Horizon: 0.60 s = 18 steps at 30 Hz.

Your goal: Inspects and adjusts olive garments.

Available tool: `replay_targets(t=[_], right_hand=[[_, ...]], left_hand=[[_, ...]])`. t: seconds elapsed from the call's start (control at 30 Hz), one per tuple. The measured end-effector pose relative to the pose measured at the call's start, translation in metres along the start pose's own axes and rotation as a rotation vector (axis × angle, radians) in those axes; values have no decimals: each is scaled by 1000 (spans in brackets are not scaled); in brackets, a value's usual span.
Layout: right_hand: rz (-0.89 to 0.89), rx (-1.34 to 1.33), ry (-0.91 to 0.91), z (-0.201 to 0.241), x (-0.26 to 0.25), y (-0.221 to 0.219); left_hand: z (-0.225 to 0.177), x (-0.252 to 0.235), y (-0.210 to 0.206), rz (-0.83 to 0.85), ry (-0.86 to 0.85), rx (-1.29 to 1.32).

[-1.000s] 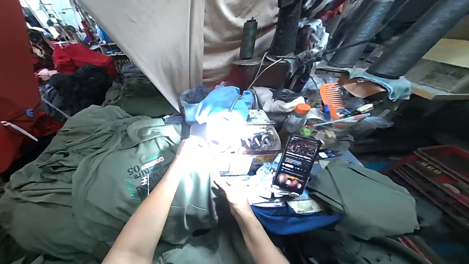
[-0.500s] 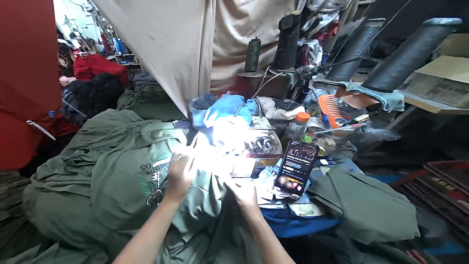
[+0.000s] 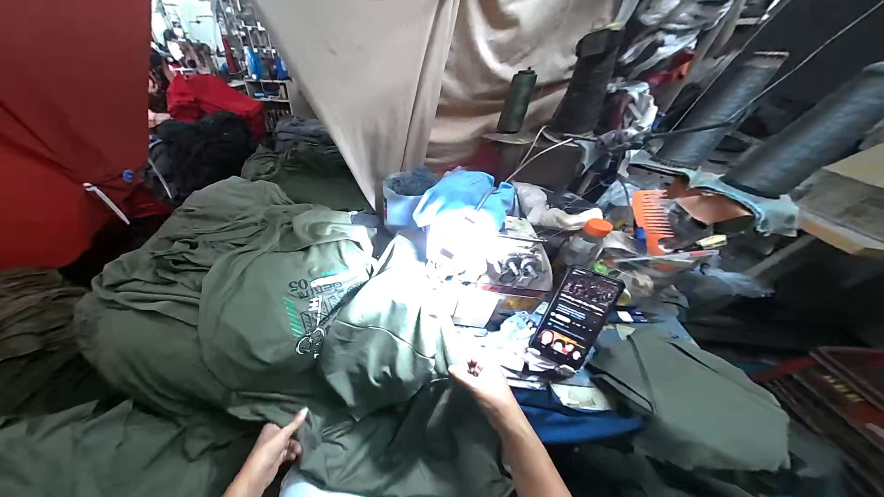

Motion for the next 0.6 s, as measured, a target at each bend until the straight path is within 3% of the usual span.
replay_targets(t=[0.07,0.13,0.23,0.33,0.4,0.47,0.5,0.6], right_hand=[[39,-44,26,-2,1,2],[126,-117,43,1,7,1],[229,-323,42,8,15,-13],[298,-597,-99,19,25,-41],[349,-770,-234,23,31,-58],[366,-850,-313,22,34,-67],[362,-854,-331,20,35,-70],[374,-830,-349,16,36,-67]], left_hand=[[-47,36,14,196,-120,-303],[-120,82,48,156,-306,-434],[-233,137,96,-240,-619,-454],[-309,124,117,-549,-758,-723],[-317,83,119,-639,-937,-899],[-307,69,70,-610,-1202,-985],[-292,68,30,-516,-1351,-973],[-214,58,-92,6,-1694,-864]])
Point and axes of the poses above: each hand's wrist, its own x-axis away from the middle knuckle, its own y-axis out of the back of the hand, z = x × y, the point moved 1 cm from there along -x, towards the middle knuckle, and after that the axes turned 9 degrees about -y, right-handed, at the moved point
